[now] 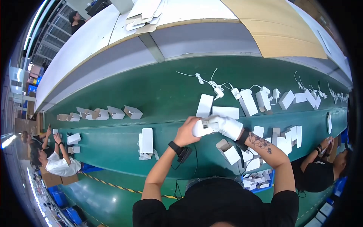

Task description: The person packages power adapters by hand, picking up an adapter and a cardboard box, placing the adapter inside the box, and setting the box back onto the conveyor belt.

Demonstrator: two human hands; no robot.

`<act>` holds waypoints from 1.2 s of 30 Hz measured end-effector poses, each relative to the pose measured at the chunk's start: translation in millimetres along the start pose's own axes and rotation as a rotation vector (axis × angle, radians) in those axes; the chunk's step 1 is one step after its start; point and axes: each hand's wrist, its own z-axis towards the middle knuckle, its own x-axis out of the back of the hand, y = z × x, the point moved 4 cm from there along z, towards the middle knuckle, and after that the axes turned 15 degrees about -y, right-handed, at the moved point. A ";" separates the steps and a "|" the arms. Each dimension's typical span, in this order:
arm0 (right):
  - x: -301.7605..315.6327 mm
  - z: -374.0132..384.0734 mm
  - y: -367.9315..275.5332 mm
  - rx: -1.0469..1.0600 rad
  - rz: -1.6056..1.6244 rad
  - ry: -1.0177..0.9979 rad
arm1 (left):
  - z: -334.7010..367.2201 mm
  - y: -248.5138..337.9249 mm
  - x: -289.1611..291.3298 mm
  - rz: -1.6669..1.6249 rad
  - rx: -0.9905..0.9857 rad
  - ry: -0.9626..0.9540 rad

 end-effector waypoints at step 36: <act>4.7 -52.7 -24.1 -0.119 0.810 0.516 | 90.1 3.8 -80.8 -2.200 -0.206 -0.014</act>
